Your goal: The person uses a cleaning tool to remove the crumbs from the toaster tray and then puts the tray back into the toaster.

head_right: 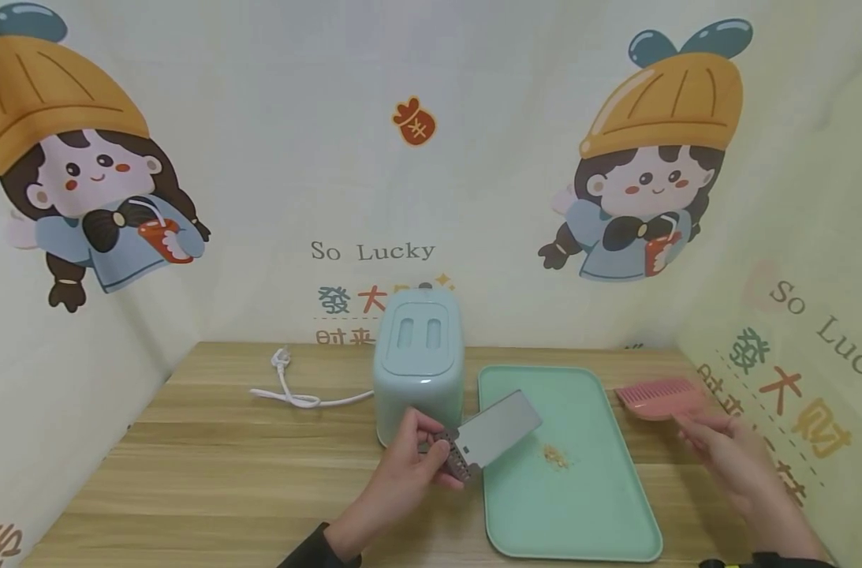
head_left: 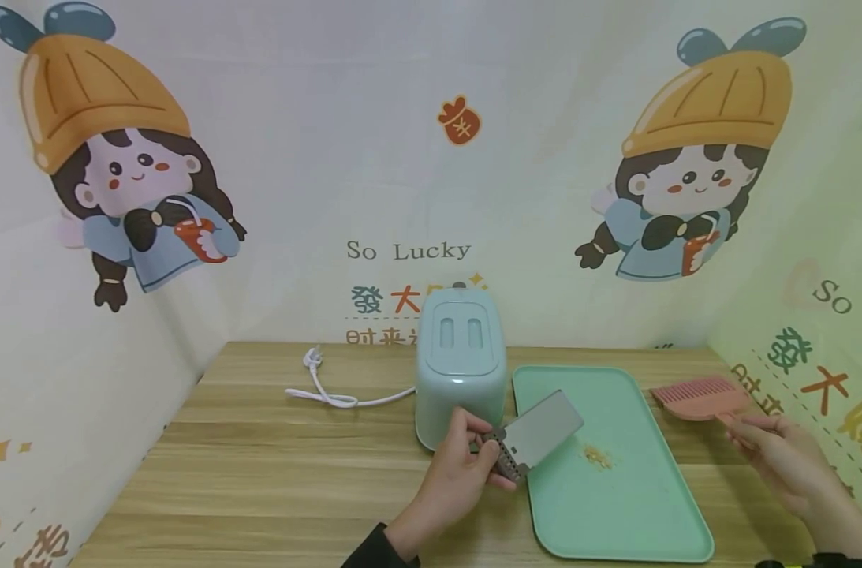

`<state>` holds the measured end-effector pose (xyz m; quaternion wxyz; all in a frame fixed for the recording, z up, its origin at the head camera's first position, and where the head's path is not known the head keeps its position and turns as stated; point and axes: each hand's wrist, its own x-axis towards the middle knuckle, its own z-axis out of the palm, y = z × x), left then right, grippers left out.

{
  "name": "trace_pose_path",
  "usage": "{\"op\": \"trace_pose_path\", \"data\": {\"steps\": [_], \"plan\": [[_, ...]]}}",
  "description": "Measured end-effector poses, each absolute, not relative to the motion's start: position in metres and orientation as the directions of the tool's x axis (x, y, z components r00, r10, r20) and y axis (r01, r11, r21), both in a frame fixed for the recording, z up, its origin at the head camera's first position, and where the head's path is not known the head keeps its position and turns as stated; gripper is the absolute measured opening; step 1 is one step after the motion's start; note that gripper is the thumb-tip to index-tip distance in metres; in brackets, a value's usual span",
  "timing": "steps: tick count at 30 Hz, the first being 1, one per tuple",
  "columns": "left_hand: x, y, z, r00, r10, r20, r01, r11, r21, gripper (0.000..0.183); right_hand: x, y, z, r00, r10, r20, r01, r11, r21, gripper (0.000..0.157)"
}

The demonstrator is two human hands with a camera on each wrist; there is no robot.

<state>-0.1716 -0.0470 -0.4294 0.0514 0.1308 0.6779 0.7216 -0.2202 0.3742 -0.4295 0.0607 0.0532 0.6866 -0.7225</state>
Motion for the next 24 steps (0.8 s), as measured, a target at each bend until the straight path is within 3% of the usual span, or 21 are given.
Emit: {"op": "trace_pose_path", "data": {"steps": [4,8,11,13,18,24], "plan": [[-0.171,-0.047,-0.429,-0.962,0.247,0.116,0.1,-0.076,0.992,0.017,-0.221,0.375,-0.437,-0.99,0.043,-0.138,0.144,0.355,-0.924,0.035],[-0.171,-0.047,-0.429,-0.962,0.248,0.115,0.097,-0.083,0.992,0.017,-0.223,0.375,-0.44,-0.995,0.069,-0.074,0.101,0.694,-0.713,0.06],[-0.172,-0.047,-0.43,-0.961,0.252,0.114,0.094,-0.088,0.992,0.018,-0.225,0.375,-0.442,-0.999,0.033,-0.021,0.039,0.824,-0.565,0.053],[-0.172,-0.047,-0.43,-0.961,0.253,0.114,0.094,-0.088,0.992,0.017,-0.226,0.374,-0.444,-0.999,-0.019,0.042,-0.037,0.88,-0.473,0.041],[-0.172,-0.047,-0.43,-0.959,0.257,0.119,0.099,-0.089,0.991,0.017,-0.226,0.368,-0.448,-0.977,-0.144,0.155,-0.187,0.931,-0.314,0.015],[-0.171,-0.047,-0.43,-0.959,0.256,0.123,0.104,-0.086,0.991,0.017,-0.221,0.363,-0.453,-0.968,-0.179,0.178,-0.22,0.944,-0.246,0.014]]}}
